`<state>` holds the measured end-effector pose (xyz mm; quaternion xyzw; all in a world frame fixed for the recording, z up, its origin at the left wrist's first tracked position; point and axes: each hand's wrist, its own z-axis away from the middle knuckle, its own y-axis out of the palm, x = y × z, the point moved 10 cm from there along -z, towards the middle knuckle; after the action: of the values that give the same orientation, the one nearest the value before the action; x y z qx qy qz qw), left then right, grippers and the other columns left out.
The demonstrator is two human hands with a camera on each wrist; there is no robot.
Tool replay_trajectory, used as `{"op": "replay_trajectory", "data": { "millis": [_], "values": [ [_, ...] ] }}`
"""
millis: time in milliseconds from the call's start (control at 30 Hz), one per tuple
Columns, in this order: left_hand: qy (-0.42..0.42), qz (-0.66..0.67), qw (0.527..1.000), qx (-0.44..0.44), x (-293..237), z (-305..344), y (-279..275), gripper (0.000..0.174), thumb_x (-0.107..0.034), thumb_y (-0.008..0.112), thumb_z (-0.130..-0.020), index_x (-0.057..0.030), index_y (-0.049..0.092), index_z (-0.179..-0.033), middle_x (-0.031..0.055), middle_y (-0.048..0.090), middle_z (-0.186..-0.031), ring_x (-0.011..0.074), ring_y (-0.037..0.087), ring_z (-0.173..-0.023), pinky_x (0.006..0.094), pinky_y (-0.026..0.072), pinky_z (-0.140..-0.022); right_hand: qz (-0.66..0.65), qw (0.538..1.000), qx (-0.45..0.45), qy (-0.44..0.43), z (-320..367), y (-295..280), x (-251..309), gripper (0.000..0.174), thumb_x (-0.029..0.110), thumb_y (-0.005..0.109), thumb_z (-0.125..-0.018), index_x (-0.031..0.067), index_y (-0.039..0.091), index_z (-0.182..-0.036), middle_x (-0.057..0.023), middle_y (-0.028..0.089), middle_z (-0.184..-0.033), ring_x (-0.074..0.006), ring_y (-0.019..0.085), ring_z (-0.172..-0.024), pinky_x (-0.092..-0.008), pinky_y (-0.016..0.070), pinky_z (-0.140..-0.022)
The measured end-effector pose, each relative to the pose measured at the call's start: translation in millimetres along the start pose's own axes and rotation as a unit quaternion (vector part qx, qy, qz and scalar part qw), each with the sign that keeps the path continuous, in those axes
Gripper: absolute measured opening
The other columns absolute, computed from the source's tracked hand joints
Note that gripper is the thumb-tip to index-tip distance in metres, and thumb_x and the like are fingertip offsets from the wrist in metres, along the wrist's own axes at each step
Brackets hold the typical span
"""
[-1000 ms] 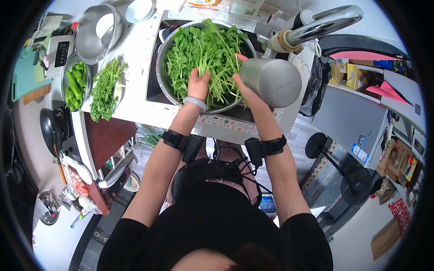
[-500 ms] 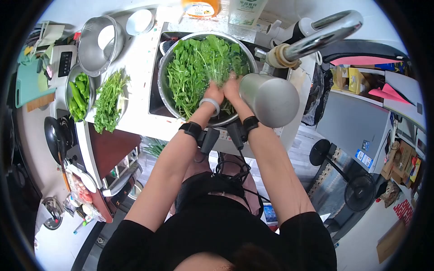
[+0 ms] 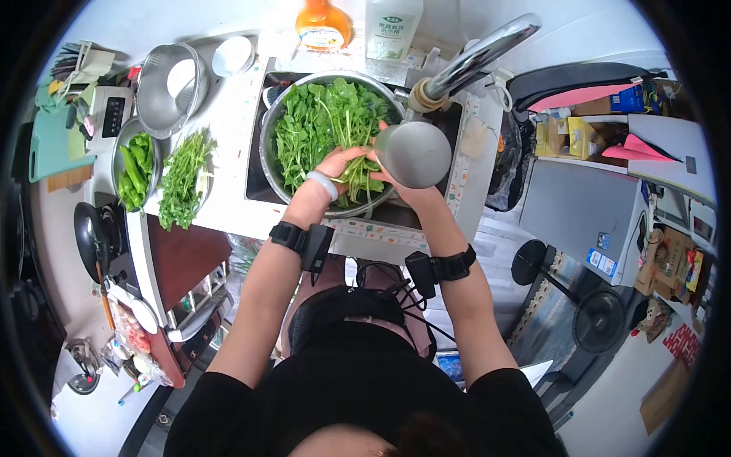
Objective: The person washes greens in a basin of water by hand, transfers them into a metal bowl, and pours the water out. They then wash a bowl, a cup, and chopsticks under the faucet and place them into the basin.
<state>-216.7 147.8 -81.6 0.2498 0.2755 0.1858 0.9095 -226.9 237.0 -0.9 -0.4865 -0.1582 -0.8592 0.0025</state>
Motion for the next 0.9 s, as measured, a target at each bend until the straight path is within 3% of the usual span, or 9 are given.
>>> {"op": "replay_trajectory", "data": {
  "millis": [133,167,267,333,433,633,800,833,900],
  "values": [
    [-0.026,0.156,0.985,0.071,7,3,20,0.025,-0.013,0.06,-0.076,-0.0026,0.051,-0.098,0.0108,0.059,-0.089,0.0238,0.059,-0.081,0.0372,0.0502,-0.072,-0.157,0.971,0.144,-0.109,-8,-15,28,0.041,0.013,0.055,-0.083,0.0067,0.044,-0.123,-0.0061,0.053,-0.107,-0.0132,0.052,-0.092,-0.0234,0.0444,-0.079],
    [-0.028,0.187,0.979,0.076,7,8,26,0.016,-0.013,0.058,-0.078,-0.0039,0.055,-0.091,0.0102,0.06,-0.086,0.0235,0.059,-0.08,0.0365,0.0494,-0.074,0.245,0.941,-0.009,-0.235,-12,-40,47,0.038,0.01,0.049,-0.084,0.0052,0.044,-0.122,-0.0063,0.056,-0.103,-0.013,0.054,-0.091,-0.0223,0.044,-0.079],
    [0.024,0.314,0.946,0.079,5,-9,23,0.028,-0.01,0.057,-0.079,0.0043,0.047,-0.101,0.0199,0.054,-0.099,0.0315,0.056,-0.09,0.0421,0.048,-0.081,0.175,0.951,-0.208,-0.149,-33,-97,75,0.04,0.007,0.051,-0.082,-0.0025,0.043,-0.119,-0.0089,0.054,-0.106,-0.013,0.053,-0.089,-0.0236,0.0436,-0.077],
    [0.032,0.327,0.942,0.075,4,-14,27,0.027,-0.01,0.056,-0.08,0.0055,0.047,-0.1,0.0205,0.054,-0.097,0.0312,0.055,-0.091,0.0415,0.0477,-0.082,0.228,0.859,-0.246,-0.386,-26,-81,130,0.037,0.007,0.053,-0.079,-0.004,0.045,-0.113,-0.0119,0.053,-0.103,-0.017,0.053,-0.083,-0.0286,0.0438,-0.073],
    [0.043,0.349,0.927,0.131,-2,-23,45,0.027,-0.012,0.055,-0.08,0.0052,0.048,-0.099,0.0188,0.056,-0.096,0.0295,0.056,-0.088,0.038,0.047,-0.082,0.442,0.704,-0.307,-0.464,-52,-75,154,0.034,0.008,0.055,-0.077,-0.0019,0.048,-0.108,-0.0141,0.051,-0.099,-0.0221,0.053,-0.079,-0.0331,0.0432,-0.069],
    [0.03,0.412,0.894,0.173,-11,-59,76,0.03,-0.016,0.057,-0.079,0.0043,0.05,-0.1,0.0186,0.058,-0.095,0.0286,0.057,-0.087,0.0384,0.0459,-0.081,0.514,0.736,-0.222,-0.38,-34,-58,128,0.032,0.009,0.054,-0.076,0.0012,0.052,-0.106,-0.0131,0.056,-0.094,-0.0243,0.055,-0.083,-0.0345,0.044,-0.074],
    [0.061,0.399,0.908,0.113,-36,-52,109,0.037,-0.03,0.053,-0.079,0.0041,0.053,-0.094,0.0217,0.058,-0.088,0.0375,0.056,-0.08,0.0488,0.0464,-0.072,0.239,0.851,-0.186,-0.428,-63,-96,92,0.038,0.012,0.052,-0.078,0.0017,0.049,-0.114,-0.0119,0.058,-0.101,-0.021,0.056,-0.089,-0.03,0.0434,-0.08],
    [-0.077,0.554,0.756,0.341,-44,-38,131,0.044,-0.039,0.048,-0.079,0.0041,0.054,-0.09,0.0241,0.057,-0.084,0.0416,0.055,-0.078,0.0524,0.0453,-0.069,0.234,0.859,-0.176,-0.42,-70,-89,88,0.038,0.012,0.052,-0.079,0.0018,0.049,-0.115,-0.0117,0.058,-0.101,-0.0208,0.056,-0.089,-0.0298,0.0434,-0.08],
    [-0.006,0.465,0.861,0.207,-35,-44,125,0.045,-0.04,0.047,-0.08,0.0036,0.054,-0.089,0.0238,0.057,-0.081,0.0409,0.055,-0.075,0.0514,0.0453,-0.069,0.22,0.873,-0.155,-0.406,-84,-70,83,0.038,0.013,0.051,-0.079,0.0019,0.049,-0.115,-0.0115,0.057,-0.101,-0.0203,0.056,-0.089,-0.0295,0.0433,-0.08]
  ]
}}
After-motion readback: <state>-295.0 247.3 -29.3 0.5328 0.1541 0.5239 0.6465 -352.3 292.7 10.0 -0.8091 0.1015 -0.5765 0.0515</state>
